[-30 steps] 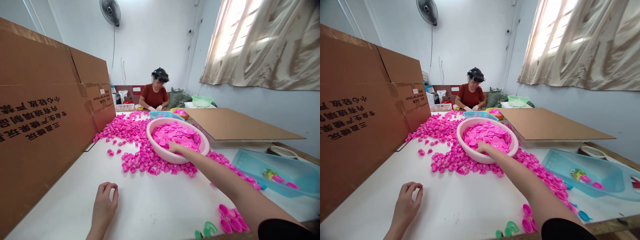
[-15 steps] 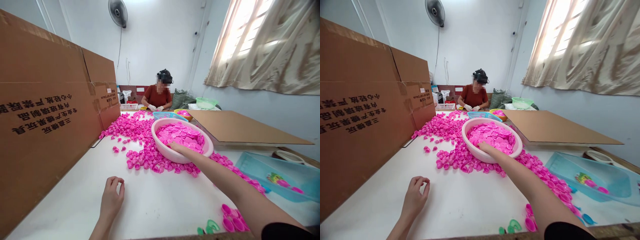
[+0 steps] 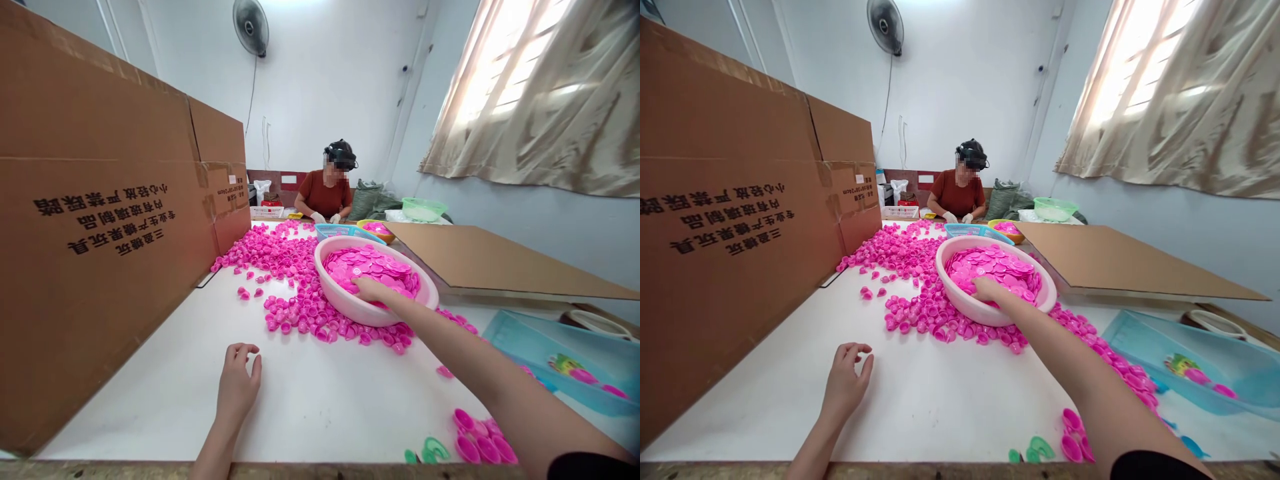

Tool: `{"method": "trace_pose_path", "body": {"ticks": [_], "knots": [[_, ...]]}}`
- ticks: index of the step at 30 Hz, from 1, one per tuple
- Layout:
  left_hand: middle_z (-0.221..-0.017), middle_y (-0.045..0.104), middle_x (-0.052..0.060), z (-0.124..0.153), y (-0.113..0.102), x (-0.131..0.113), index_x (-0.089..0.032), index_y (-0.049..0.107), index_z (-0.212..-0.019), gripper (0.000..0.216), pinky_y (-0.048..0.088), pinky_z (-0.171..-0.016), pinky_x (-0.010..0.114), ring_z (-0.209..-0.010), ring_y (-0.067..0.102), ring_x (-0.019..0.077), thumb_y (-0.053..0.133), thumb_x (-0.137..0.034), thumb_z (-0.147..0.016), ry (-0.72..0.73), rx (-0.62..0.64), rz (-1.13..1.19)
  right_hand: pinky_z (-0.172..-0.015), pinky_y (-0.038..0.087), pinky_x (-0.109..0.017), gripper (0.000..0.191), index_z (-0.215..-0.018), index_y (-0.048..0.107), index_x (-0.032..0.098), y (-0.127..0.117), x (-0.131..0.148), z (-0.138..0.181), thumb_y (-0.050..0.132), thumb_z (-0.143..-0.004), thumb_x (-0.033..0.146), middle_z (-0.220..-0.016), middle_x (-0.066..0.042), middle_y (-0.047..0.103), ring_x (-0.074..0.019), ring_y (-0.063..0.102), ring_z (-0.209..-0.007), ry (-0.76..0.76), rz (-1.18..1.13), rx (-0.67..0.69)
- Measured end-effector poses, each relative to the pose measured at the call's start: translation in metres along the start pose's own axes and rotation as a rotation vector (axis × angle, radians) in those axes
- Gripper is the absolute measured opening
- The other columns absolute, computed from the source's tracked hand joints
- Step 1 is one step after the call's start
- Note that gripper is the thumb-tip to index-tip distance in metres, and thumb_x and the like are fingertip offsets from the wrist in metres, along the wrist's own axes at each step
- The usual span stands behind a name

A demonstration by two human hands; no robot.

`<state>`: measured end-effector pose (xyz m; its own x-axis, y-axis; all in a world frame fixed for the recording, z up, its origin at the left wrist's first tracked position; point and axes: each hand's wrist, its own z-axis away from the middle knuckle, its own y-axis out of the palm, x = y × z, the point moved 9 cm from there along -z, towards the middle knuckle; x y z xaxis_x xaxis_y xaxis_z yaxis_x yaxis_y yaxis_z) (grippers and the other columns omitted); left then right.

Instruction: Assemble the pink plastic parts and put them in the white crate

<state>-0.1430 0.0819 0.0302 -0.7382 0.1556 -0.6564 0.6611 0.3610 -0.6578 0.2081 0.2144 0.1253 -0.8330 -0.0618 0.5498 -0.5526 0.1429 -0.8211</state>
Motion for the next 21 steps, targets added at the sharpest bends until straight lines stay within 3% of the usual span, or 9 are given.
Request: {"method": "trace_pose_path", "body": {"ticks": [3,7,10,13,17,21], "knots": [[-0.098,0.043,0.007,0.001,0.002,0.012,-0.018,0.048,-0.095,0.028,0.043,-0.071,0.035,-0.083,0.050,0.0205,0.038,-0.036,-0.076,-0.081,0.042,-0.091,-0.078,0.042,-0.034,0.026,-0.092,0.060,0.012,-0.001,-0.005,-0.009,0.064,-0.071,0.025,-0.090,-0.009,0.059,-0.0228,0.055,-0.086,0.028,0.093,0.132],[-0.102,0.045,0.011,0.008,0.005,0.025,-0.015,0.047,-0.103,0.036,0.038,-0.075,0.044,-0.095,0.043,0.0295,0.037,-0.036,-0.076,-0.228,0.105,-0.387,-0.083,0.037,-0.035,0.030,-0.092,0.059,0.010,-0.014,0.003,-0.019,0.068,-0.065,0.020,-0.090,-0.012,0.059,-0.0314,0.050,-0.094,0.011,0.166,0.145],[-0.108,0.046,0.011,0.009,0.012,0.021,-0.017,0.045,-0.107,0.038,0.034,-0.081,0.046,-0.102,0.040,0.0292,0.033,-0.038,-0.078,-0.229,0.157,-0.397,-0.083,0.035,-0.037,0.027,-0.090,0.058,0.014,-0.020,0.039,-0.016,0.067,-0.065,0.020,-0.092,-0.012,0.057,-0.0317,0.049,-0.095,-0.116,0.210,0.096],[-0.113,0.045,0.011,0.007,0.013,0.023,-0.019,0.043,-0.110,0.043,0.030,-0.086,0.050,-0.106,0.038,0.0304,0.029,-0.046,-0.079,-0.295,0.170,-0.288,-0.073,0.041,-0.037,0.033,-0.099,0.053,0.020,-0.012,0.092,0.004,0.063,-0.069,0.029,-0.097,-0.010,0.053,-0.0275,0.052,-0.086,-0.279,0.219,0.060],[-0.120,0.041,0.011,0.004,0.011,0.032,-0.019,0.033,-0.119,0.053,0.032,-0.091,0.045,-0.111,0.039,0.0263,0.023,-0.054,-0.080,-0.414,0.156,0.051,-0.057,0.043,-0.030,0.035,-0.104,0.049,0.020,0.037,0.153,0.055,0.055,-0.072,0.032,-0.098,-0.010,0.049,-0.0211,0.053,-0.074,-0.451,0.227,0.094],[-0.129,0.034,0.008,0.005,0.011,0.036,-0.022,0.028,-0.123,0.055,0.031,-0.097,0.039,-0.118,0.033,0.0216,0.017,-0.055,-0.082,-0.461,0.129,0.312,-0.053,0.043,-0.027,0.041,-0.103,0.048,0.021,0.126,0.171,0.111,0.057,-0.067,0.040,-0.094,-0.007,0.048,-0.0183,0.052,-0.068,-0.492,0.108,0.258]]}}
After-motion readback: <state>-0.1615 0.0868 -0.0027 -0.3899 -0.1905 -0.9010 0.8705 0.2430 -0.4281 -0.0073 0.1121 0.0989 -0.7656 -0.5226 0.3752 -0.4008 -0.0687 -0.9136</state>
